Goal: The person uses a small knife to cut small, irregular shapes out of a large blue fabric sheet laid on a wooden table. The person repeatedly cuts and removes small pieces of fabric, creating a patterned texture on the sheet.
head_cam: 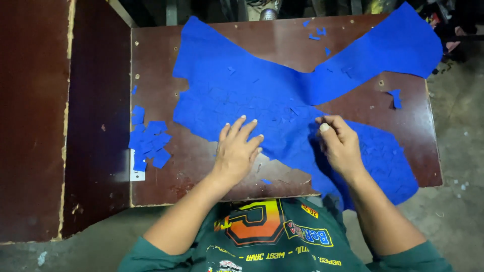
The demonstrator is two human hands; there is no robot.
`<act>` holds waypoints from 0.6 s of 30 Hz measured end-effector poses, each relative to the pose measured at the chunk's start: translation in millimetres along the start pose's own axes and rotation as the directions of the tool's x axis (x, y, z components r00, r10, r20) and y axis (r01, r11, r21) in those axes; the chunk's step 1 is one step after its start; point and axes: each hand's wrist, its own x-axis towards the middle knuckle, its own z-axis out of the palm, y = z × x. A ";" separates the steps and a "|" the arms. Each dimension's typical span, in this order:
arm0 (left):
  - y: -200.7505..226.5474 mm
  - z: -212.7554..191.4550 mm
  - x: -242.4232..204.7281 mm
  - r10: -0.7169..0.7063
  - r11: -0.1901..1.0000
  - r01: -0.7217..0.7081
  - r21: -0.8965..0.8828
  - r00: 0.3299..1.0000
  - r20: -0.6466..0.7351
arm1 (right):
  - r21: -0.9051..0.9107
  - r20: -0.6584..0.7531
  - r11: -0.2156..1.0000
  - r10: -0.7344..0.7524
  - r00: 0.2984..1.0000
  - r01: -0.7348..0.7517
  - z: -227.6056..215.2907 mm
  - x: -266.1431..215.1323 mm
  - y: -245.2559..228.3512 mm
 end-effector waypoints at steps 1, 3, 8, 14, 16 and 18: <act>-4.9 6.3 1.1 0.004 1.000 -0.004 0.000 1.000 0.002 | 0.001 -0.004 1.000 0.001 1.000 -0.001 0.5 1.0 -0.5; -15.7 17.3 3.1 -0.005 1.000 0.006 0.028 1.000 -0.025 | -0.059 -0.059 0.998 -0.022 0.998 0.019 3.2 4.6 -1.8; -37.3 17.5 13.1 -0.069 0.996 0.064 -0.064 0.995 -0.076 | 0.000 -0.070 0.999 -0.042 0.997 0.042 11.2 19.0 -7.0; -69.4 10.8 23.0 -0.072 0.996 0.079 0.040 0.987 -0.146 | 0.066 -0.035 0.996 -0.052 0.998 0.054 5.5 31.0 -4.4; -79.5 9.2 25.3 -0.107 0.992 0.116 0.054 0.982 -0.158 | -0.058 -0.023 0.993 -0.108 0.994 0.107 -5.1 24.7 0.6; -86.2 5.5 29.2 -0.147 0.989 0.151 0.011 0.977 -0.157 | -0.550 0.015 0.791 -0.310 0.950 0.267 -15.7 14.0 -0.6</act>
